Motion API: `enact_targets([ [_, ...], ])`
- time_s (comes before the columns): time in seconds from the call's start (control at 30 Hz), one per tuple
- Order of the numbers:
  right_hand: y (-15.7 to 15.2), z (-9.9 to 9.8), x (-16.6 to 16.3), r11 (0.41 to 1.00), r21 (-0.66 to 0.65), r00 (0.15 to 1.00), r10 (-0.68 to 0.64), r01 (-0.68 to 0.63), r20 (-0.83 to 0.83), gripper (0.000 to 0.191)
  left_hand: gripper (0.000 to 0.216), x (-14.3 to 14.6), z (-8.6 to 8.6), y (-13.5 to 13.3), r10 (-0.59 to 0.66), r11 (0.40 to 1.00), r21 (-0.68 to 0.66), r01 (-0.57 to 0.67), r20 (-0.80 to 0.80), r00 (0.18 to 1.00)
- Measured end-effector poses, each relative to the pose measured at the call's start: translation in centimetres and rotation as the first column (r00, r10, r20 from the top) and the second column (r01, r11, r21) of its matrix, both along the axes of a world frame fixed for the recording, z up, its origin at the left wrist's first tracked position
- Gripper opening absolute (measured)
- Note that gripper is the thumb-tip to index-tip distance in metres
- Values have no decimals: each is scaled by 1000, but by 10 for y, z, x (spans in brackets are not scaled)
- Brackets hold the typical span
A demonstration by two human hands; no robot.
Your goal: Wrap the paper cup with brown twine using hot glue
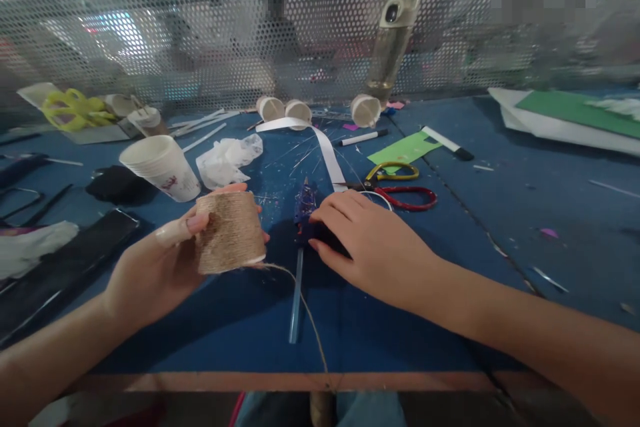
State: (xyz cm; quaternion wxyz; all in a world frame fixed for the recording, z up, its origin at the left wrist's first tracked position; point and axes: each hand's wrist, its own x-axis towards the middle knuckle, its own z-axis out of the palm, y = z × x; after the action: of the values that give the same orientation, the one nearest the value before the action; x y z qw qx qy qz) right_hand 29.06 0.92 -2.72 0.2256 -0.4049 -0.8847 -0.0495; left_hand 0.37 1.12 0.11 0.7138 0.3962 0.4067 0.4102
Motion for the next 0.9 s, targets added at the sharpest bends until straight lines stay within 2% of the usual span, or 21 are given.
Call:
enact_targets([
  [0.1, 3, -2, 2, 998, -18, 995, -64, 66, 71, 25, 52, 2, 1, 2, -29, 1000, -4, 29, 33, 999],
  [0.2, 5, -4, 3, 994, -36, 991, -97, 101, 94, 32, 49, 3, 0, 2, 0, 1000, -18, 0, -10, 1000],
  [0.37, 6, -8, 3, 989, -46, 988, -135, 139, 77, 33, 43, 0, 0, 2, -2, 999, -41, 1, -15, 1000],
  [0.5, 8, -10, 5, 978, -55, 979, -202, 203, 29, 36, 48, -2, 1, 2, -9, 998, -69, 10, 6, 1000],
  [0.6, 13, -9, 11, 965, -79, 967, -253, 250, -30, 35, 48, -1, 2, 2, 19, 994, -112, -16, 26, 999],
  [0.7, 17, -5, 15, 951, -133, 945, -296, 279, -137, 32, 45, 2, 3, 3, 13, 996, -89, -7, 64, 998],
  [0.83, 15, 8, 11, 915, -285, 830, -385, 286, -403, 19, 41, 3, 5, 3, -44, 996, -67, 53, 131, 990],
  [0.9, 10, 16, 6, 906, -340, 797, -393, 251, -458, 19, 41, 1, 4, 4, -37, 995, -88, 50, 143, 989],
])
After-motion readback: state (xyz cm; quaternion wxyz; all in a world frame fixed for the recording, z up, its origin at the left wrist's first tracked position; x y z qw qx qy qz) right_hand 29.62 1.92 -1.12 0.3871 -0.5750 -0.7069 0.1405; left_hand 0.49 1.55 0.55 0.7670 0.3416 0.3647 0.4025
